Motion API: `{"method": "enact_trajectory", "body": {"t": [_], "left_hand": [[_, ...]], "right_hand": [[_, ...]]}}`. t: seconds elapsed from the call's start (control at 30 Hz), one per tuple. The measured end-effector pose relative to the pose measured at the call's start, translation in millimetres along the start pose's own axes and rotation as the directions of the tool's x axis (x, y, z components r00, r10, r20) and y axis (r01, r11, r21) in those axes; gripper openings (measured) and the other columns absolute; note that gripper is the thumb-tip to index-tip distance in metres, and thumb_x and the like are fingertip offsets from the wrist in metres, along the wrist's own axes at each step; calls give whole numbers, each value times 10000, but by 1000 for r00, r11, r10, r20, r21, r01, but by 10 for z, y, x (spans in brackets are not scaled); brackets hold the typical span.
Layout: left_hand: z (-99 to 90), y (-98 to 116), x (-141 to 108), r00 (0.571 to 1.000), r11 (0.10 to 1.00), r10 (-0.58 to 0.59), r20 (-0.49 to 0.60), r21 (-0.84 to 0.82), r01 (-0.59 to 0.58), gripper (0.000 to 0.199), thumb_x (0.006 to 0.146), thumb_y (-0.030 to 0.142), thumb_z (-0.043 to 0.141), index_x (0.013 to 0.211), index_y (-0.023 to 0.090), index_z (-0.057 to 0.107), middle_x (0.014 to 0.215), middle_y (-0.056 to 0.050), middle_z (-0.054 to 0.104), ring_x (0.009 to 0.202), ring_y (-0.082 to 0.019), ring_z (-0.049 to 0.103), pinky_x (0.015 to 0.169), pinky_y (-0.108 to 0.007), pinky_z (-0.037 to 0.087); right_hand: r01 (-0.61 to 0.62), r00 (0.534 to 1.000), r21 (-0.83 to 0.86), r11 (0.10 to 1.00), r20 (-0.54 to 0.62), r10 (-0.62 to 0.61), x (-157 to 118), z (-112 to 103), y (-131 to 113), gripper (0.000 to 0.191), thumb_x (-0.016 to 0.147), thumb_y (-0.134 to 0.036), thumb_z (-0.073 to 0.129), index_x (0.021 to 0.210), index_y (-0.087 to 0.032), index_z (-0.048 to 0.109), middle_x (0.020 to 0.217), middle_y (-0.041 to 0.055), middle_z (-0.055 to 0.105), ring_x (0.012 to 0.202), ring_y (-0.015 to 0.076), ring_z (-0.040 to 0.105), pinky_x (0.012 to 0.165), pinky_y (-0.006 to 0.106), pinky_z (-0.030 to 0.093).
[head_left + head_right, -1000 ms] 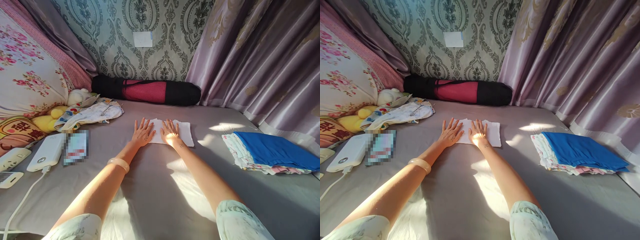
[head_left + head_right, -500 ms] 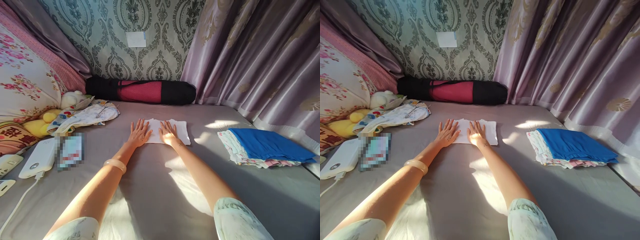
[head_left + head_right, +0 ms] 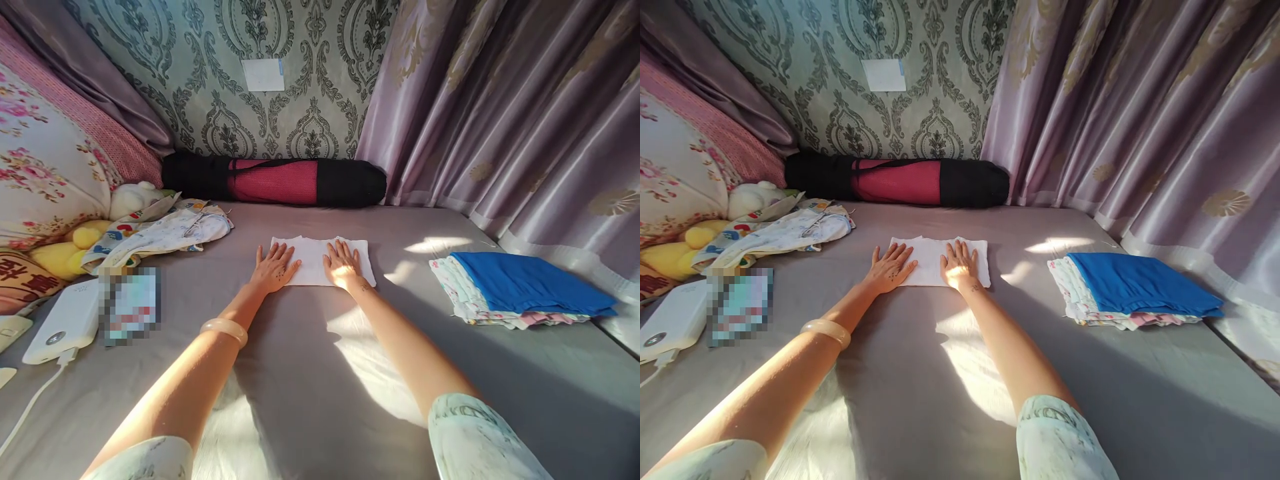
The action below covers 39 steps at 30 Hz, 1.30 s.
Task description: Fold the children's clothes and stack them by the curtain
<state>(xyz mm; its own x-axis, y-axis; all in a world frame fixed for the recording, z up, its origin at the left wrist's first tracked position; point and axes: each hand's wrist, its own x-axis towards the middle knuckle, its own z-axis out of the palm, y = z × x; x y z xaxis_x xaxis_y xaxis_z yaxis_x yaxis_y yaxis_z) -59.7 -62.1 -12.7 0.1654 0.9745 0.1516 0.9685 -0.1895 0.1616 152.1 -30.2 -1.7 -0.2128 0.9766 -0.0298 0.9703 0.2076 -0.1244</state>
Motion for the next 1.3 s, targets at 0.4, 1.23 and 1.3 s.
{"method": "enact_trajectory", "body": {"t": [0.4,1.23,1.3], "left_hand": [[0,24,-15,998,999,-49,-39,18,49,659,989,536,208,1527,183,348,1590,-136,322,1497,-307,211,1185,-625,46],[-453,-34,686,977,977,-75,201,212,32,358,916,245,395,979,268,746,1132,-65,717,1097,-275,626,1106,-598,195],[-475,-62,801,965,981,-101,242,187,56,309,884,232,455,965,275,750,1120,-47,728,1103,-276,626,1119,-598,165]], "right_hand": [[-26,984,-44,999,-180,17,-49,0,421,625,1019,-383,199,1532,-42,305,1608,159,247,1501,281,179,1200,498,127],[41,998,-82,996,43,-38,456,-560,651,280,893,-148,504,1009,-222,748,1113,105,716,1093,252,616,936,339,390],[30,997,-87,996,71,-24,562,-605,654,216,862,-146,575,969,-226,745,1073,90,723,1069,235,632,940,333,388]]}}
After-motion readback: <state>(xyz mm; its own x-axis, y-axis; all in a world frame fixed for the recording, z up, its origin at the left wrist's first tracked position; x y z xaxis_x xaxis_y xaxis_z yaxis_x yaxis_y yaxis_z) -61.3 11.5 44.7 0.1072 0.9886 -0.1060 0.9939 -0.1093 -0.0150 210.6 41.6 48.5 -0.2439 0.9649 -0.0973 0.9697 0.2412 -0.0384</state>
